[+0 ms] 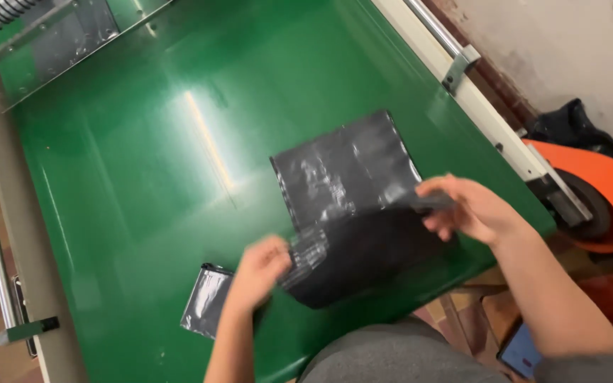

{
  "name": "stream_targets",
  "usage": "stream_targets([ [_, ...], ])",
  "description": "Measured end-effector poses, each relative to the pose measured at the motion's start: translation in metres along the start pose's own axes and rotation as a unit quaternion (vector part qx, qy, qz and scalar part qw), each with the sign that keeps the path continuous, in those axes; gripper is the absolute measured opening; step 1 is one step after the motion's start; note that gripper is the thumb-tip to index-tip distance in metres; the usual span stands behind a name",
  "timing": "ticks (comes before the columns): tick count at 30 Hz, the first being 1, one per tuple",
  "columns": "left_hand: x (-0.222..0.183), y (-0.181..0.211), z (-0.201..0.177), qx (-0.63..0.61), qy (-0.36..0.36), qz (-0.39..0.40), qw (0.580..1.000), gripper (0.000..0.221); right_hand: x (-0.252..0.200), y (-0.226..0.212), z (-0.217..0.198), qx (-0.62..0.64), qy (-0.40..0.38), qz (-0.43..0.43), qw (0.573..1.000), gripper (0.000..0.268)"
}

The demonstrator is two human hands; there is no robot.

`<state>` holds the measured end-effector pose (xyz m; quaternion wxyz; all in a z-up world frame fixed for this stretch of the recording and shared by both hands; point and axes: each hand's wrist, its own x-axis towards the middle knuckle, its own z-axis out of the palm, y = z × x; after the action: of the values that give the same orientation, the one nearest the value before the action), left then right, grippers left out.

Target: Fold black plastic bags and place them into a red plastic storage basket.

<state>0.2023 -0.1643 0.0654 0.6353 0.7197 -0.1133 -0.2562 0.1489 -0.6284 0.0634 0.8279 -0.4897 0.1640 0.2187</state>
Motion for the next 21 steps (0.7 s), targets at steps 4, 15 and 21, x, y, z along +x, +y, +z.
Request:
stream_targets([
  [4,0.126,-0.001,-0.024,-0.217,0.132,-0.109,0.961,0.013,0.106,-0.050,0.016,0.028,0.005,0.049,0.998,0.061],
  [15,0.190,-0.046,0.010,0.189,0.279,-0.068,0.939,0.041,0.186,-0.054,0.003,-0.501,0.255,-0.091,0.822,0.059],
  [21,0.176,-0.020,0.030,0.388,0.365,0.008,0.846,0.047,0.222,-0.066,0.016,-0.734,0.085,-0.293,0.607,0.062],
])
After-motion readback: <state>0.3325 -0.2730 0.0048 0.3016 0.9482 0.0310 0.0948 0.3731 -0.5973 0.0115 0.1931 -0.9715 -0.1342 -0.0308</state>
